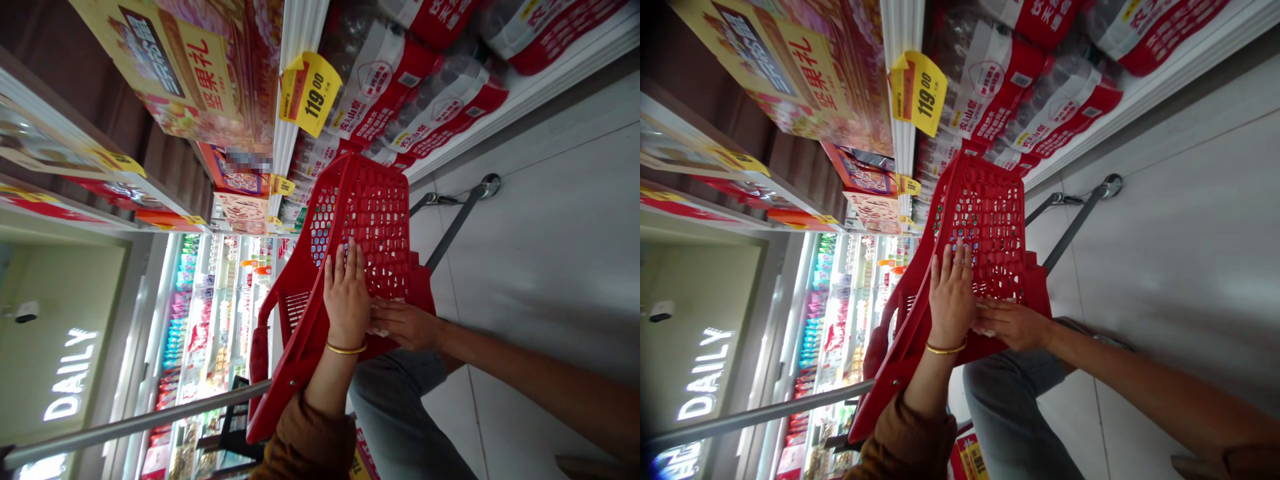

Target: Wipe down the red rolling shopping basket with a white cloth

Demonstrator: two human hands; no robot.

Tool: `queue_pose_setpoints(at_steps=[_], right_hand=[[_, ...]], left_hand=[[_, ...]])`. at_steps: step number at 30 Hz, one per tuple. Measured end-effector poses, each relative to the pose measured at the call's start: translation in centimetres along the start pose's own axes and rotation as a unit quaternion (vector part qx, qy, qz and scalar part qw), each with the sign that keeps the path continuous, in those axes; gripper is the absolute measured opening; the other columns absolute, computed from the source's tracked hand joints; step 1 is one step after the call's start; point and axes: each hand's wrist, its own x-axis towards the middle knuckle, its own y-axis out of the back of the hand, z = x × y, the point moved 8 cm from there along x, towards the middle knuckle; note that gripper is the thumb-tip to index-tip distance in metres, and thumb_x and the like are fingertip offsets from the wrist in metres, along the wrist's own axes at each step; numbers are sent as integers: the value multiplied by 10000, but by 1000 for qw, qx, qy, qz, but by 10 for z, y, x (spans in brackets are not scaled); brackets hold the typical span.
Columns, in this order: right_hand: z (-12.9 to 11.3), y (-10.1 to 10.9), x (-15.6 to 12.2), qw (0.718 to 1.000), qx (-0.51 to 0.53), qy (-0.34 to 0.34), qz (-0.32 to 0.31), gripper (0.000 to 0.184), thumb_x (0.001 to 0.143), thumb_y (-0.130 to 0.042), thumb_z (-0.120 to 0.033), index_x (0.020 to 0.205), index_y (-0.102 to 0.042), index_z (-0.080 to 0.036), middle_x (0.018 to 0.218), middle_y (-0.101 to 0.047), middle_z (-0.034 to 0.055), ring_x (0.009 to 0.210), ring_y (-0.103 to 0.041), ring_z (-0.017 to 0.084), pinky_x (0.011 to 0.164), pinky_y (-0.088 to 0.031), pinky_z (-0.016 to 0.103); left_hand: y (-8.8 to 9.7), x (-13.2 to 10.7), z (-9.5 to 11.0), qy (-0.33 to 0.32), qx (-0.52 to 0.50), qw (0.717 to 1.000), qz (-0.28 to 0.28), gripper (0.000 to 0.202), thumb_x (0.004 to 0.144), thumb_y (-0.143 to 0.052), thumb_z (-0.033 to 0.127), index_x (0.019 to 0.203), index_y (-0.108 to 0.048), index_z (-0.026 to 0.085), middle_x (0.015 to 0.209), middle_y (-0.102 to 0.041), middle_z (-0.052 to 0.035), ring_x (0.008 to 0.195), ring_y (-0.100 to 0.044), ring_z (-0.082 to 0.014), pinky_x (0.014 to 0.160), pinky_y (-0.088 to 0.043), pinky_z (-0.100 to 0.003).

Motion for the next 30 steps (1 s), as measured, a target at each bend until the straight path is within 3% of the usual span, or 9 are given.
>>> queue_pose_setpoints(at_steps=[3,6,8,10,13,16,22,30], right_hand=[[3,17,2,999,27,-11,39,440,947,-432,-176,1383,-465,-138,1255,-643,134,1288,-510,192,1049,-487,363],[25,51,17,982,-2,-92,167,481,916,-509,-169,1393,-455,-201,1282,-625,124,1227,-568,209,993,-534,380],[45,74,33,959,-38,-136,245,492,911,-527,-168,1392,-455,-239,1328,-593,105,1249,-549,227,1034,-502,435],[69,90,53,941,-76,-173,281,466,935,-504,-203,1392,-450,-275,1406,-527,74,1323,-473,242,1096,-433,490],[101,95,79,942,-102,-189,258,465,964,-462,-245,1423,-403,-289,1510,-396,50,1415,-328,247,1150,-340,543],[113,87,87,960,-102,-164,205,457,977,-438,-249,1431,-394,-279,1510,-395,52,1427,-302,225,1161,-329,528],[97,67,69,977,-92,-136,139,459,985,-413,-214,1440,-385,-266,1475,-448,63,1382,-389,201,1147,-370,487],[80,50,48,982,-74,-122,121,534,970,-418,-156,1480,-308,-270,1493,-419,68,1395,-366,211,1143,-374,499]], left_hand=[[-4,10,-1,16,3,1000,6,573,909,-344,86,1477,-288,134,1574,-224,-51,1467,-180,-225,1217,-173,-464],[-5,10,0,12,7,1000,9,550,931,-348,136,1478,-284,127,1573,-216,-61,1465,-186,-233,1214,-182,-471],[-6,7,1,6,8,1000,11,541,937,-349,152,1474,-297,132,1573,-213,-53,1466,-178,-244,1213,-183,-475],[-7,4,1,5,10,1000,11,540,931,-342,134,1470,-312,135,1572,-221,-42,1467,-172,-245,1215,-183,-469],[-10,1,1,5,10,1000,3,547,917,-337,104,1463,-328,134,1566,-244,-41,1465,-186,-234,1213,-204,-458],[-12,0,2,2,11,1000,-5,542,916,-331,100,1458,-340,131,1562,-256,-45,1460,-207,-236,1207,-224,-465],[-12,-4,3,-12,21,1000,-11,552,906,-326,85,1458,-339,107,1555,-279,-57,1458,-202,-261,1201,-233,-483],[-17,-12,1,-7,11,1000,-27,609,868,-326,47,1474,-297,100,1563,-263,-78,1459,-201,-262,1189,-244,-501]])
